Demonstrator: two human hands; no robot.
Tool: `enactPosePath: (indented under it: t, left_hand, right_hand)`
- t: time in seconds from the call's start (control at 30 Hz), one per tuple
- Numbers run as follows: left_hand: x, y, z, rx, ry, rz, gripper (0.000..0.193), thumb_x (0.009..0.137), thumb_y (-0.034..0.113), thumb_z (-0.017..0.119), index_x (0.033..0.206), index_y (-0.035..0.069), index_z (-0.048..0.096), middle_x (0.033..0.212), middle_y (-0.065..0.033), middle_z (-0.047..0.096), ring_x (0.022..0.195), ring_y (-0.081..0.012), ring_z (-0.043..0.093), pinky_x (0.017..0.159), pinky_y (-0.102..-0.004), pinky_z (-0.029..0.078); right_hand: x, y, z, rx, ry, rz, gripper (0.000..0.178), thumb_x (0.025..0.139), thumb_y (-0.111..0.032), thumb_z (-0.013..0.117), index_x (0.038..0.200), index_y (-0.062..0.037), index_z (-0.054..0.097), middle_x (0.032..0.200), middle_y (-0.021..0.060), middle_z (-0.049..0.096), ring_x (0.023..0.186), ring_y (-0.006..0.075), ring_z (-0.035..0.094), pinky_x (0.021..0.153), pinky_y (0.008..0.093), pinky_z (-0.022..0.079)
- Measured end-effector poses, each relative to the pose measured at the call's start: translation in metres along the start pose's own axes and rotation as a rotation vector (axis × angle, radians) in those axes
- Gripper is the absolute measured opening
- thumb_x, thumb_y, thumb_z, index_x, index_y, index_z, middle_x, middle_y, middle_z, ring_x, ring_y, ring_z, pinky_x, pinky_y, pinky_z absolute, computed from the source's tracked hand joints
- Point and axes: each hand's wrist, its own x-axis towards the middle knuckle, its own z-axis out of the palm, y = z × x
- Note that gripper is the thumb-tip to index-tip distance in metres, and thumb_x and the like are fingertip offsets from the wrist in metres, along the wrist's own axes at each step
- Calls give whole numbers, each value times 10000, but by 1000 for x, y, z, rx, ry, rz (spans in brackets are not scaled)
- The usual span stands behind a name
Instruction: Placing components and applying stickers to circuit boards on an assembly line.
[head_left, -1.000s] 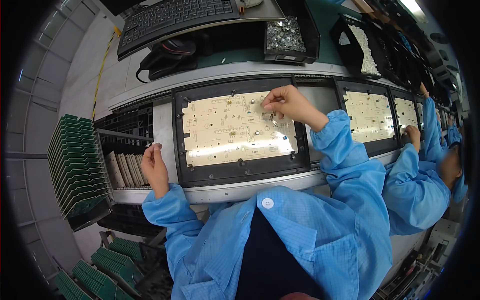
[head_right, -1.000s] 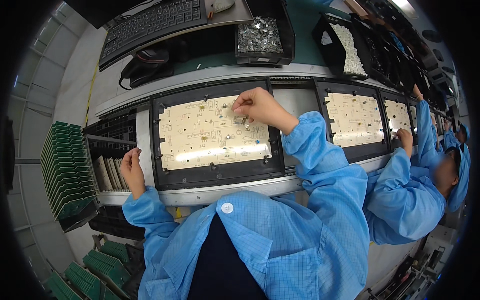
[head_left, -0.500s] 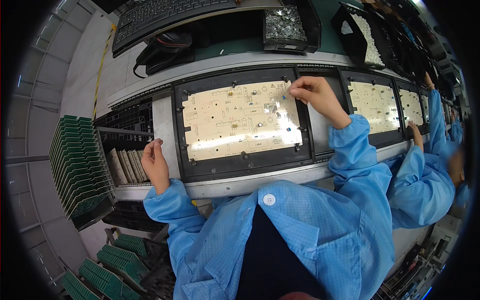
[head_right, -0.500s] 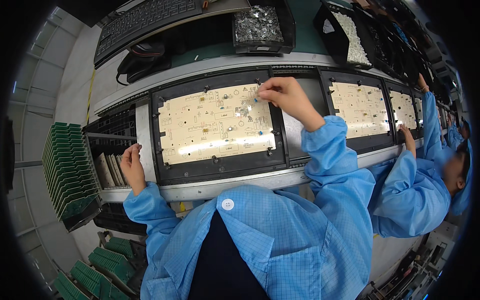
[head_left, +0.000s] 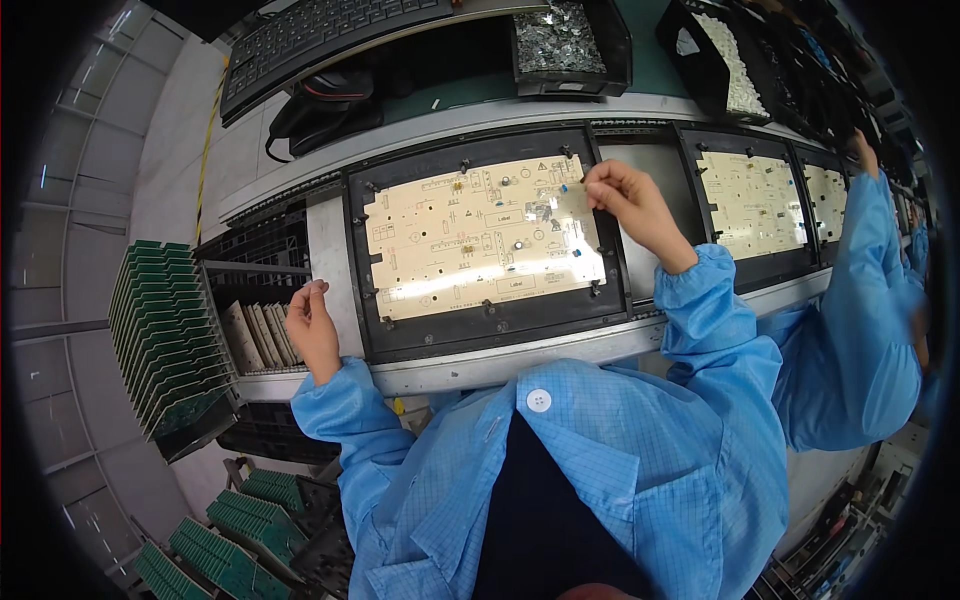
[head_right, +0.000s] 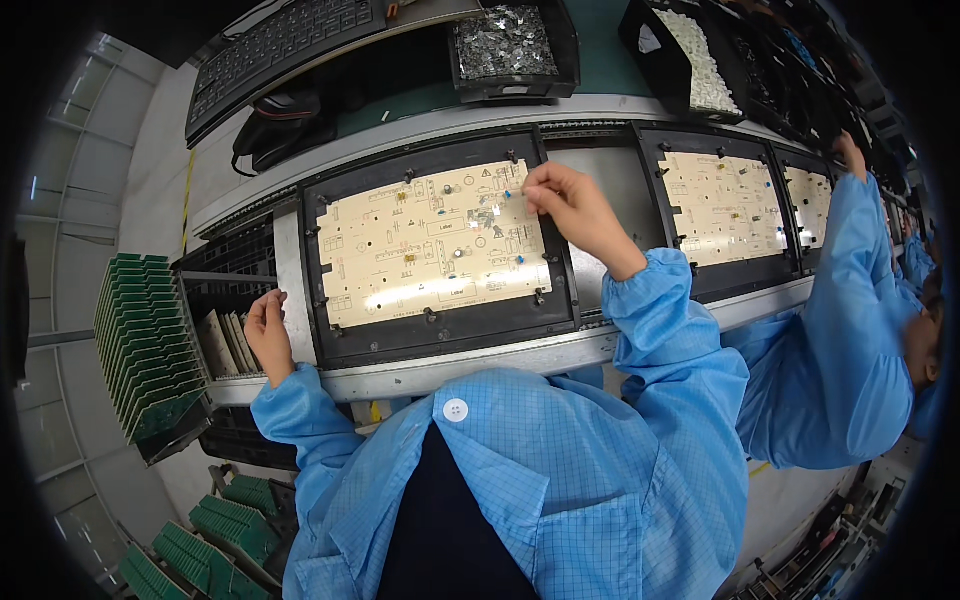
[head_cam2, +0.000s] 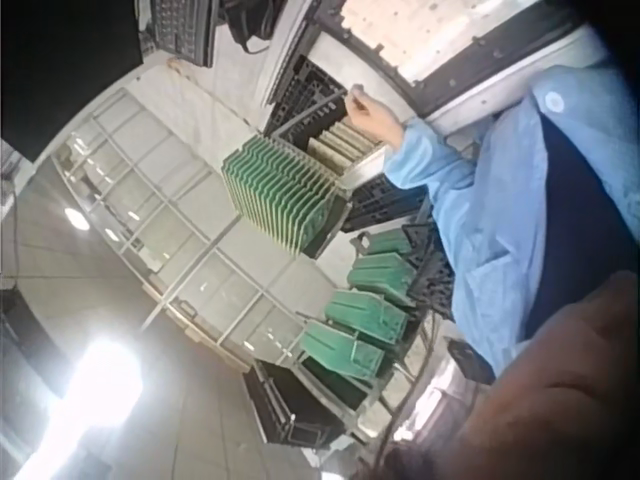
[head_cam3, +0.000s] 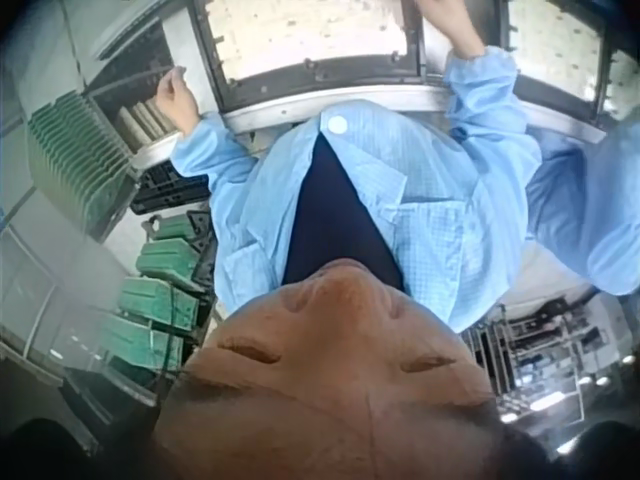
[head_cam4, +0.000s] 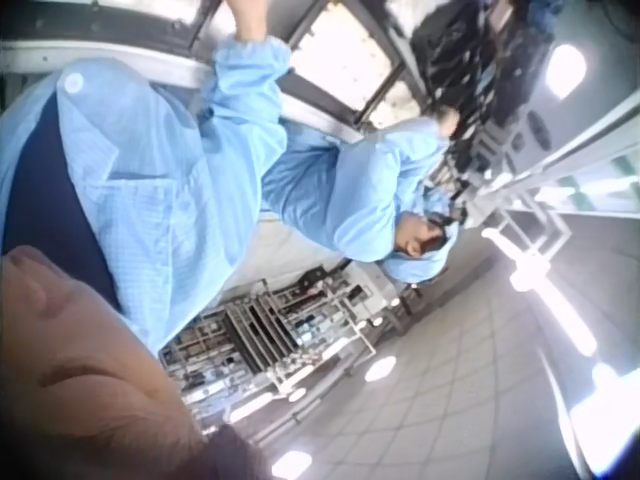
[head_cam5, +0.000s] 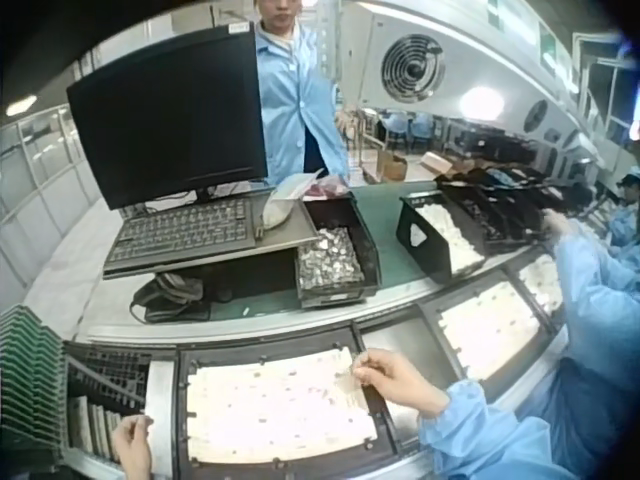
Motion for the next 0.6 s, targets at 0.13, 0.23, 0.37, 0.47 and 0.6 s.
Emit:
enactPosePath:
  t: [0.13,0.23,0.37,0.47,0.6]
  left_hand:
    - [0,-2,-1,-31,35,0,260,983,172,570,1115,-37,650,1055,-121,693,977,-160,640,864,-266,474]
    - [-16,29,8,-84,118,78,250,980,153,566,1116,-42,642,1055,-128,688,980,-175,639,874,-269,476]
    - [-60,105,46,49,49,182,198,964,124,579,1090,-8,658,1044,-103,685,920,-161,636,799,-264,494]
    - [-75,152,100,297,-292,278,163,922,119,627,1026,3,671,953,-145,677,829,-221,645,722,-312,507]
    - [-54,165,163,487,-555,451,193,874,121,663,1005,-20,664,939,-190,666,769,-243,640,705,-329,519]
  right_hand:
    - [-1,14,-19,207,167,131,132,1033,-176,481,973,-74,540,742,-22,504,647,41,404,590,183,324]
    - [0,37,-24,501,74,192,178,1047,-235,446,957,-96,509,702,-28,435,617,55,309,560,198,249]
    - [2,42,-19,673,-11,201,185,1036,-249,475,959,-88,527,704,-23,468,637,53,344,583,186,253]
    - [5,40,-13,579,-68,168,187,1029,-249,492,966,-83,549,716,-20,523,641,49,375,590,185,257]
    - [4,27,17,139,6,25,117,960,-158,606,973,-46,639,717,0,561,685,97,488,700,214,387]
